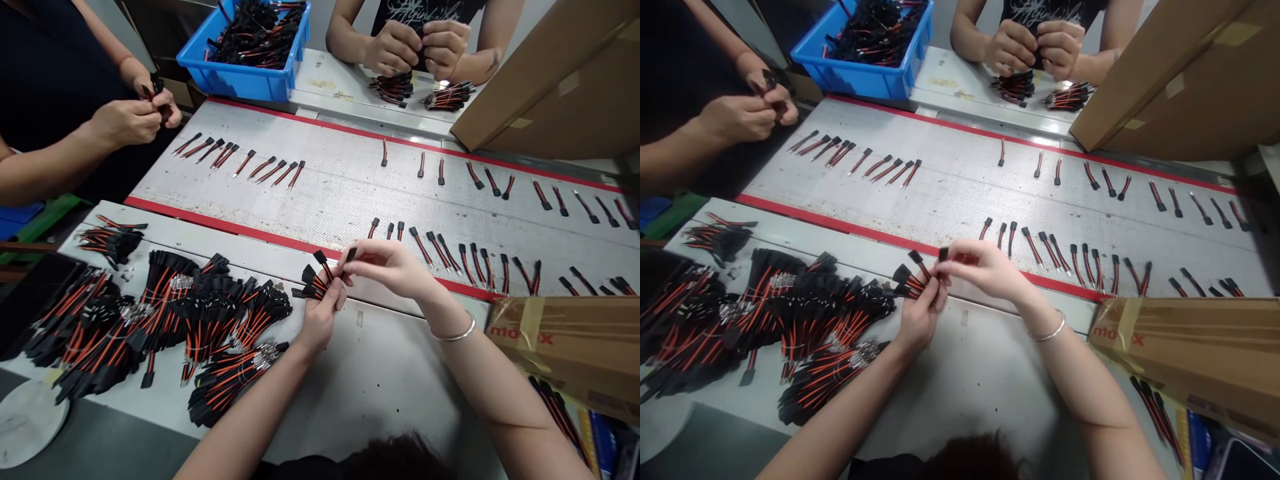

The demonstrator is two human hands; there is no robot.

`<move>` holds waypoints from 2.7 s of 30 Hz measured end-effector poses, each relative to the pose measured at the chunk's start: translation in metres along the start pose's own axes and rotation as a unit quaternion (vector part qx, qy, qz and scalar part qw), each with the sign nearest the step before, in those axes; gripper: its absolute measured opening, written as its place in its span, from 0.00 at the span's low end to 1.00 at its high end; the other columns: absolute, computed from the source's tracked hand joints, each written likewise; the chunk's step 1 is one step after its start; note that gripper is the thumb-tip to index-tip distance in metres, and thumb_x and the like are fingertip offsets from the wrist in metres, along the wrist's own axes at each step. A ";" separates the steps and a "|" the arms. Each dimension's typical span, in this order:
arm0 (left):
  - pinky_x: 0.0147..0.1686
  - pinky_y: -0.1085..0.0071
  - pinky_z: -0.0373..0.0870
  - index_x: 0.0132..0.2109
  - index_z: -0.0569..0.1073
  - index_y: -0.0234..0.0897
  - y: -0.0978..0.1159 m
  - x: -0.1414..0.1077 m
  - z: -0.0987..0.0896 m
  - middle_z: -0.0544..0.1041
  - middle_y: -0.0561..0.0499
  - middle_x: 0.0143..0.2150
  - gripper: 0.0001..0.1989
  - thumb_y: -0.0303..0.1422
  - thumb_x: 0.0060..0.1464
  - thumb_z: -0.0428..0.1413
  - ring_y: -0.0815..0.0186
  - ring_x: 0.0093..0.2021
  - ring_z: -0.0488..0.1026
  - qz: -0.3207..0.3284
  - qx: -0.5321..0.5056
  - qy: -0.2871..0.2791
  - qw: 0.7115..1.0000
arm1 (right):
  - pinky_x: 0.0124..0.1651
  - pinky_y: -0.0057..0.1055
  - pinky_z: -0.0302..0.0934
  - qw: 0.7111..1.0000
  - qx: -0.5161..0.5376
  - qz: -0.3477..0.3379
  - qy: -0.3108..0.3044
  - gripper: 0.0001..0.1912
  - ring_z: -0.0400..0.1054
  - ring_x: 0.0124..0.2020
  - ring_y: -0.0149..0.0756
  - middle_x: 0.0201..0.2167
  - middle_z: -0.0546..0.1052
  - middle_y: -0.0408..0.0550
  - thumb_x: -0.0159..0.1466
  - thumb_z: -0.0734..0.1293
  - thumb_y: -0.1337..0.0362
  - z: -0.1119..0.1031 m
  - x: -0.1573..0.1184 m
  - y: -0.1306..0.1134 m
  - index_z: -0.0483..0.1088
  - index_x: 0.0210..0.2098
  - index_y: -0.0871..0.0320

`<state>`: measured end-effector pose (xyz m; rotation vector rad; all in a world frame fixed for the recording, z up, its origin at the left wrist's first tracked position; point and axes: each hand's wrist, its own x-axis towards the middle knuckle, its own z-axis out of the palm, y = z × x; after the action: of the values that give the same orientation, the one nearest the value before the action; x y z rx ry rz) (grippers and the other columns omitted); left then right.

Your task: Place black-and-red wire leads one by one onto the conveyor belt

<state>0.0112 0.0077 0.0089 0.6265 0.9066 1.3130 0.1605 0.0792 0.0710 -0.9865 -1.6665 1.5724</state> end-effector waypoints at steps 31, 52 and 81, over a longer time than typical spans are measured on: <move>0.33 0.69 0.65 0.30 0.74 0.39 -0.009 -0.006 -0.008 0.71 0.53 0.27 0.17 0.46 0.58 0.62 0.67 0.29 0.65 0.004 0.128 -0.036 0.991 | 0.43 0.33 0.74 0.976 0.065 -0.059 -0.200 0.12 0.75 0.39 0.32 0.43 0.79 0.50 0.68 0.70 0.68 -0.016 -0.004 -0.008 0.80 0.50 0.55; 0.22 0.71 0.55 0.55 0.76 0.38 -0.004 0.000 -0.001 0.73 0.54 0.30 0.21 0.47 0.61 0.58 0.75 0.20 0.55 -0.004 0.068 -0.073 0.995 | 0.30 0.27 0.65 0.983 0.167 0.057 0.048 0.11 0.65 0.26 0.25 0.32 0.77 0.44 0.59 0.77 0.58 -0.023 0.008 0.017 0.76 0.32 0.58; 0.26 0.75 0.59 0.35 0.69 0.40 0.000 -0.001 0.004 0.69 0.57 0.27 0.19 0.49 0.54 0.65 0.73 0.25 0.64 -0.006 -0.027 0.018 0.999 | 0.43 0.32 0.75 0.988 -0.082 -0.113 -0.059 0.15 0.75 0.41 0.33 0.43 0.80 0.50 0.63 0.75 0.66 -0.002 -0.006 -0.006 0.80 0.50 0.53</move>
<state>0.0149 0.0075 0.0112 0.5568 0.8988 1.3376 0.1646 0.0750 0.0769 -0.7632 -1.9402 1.3842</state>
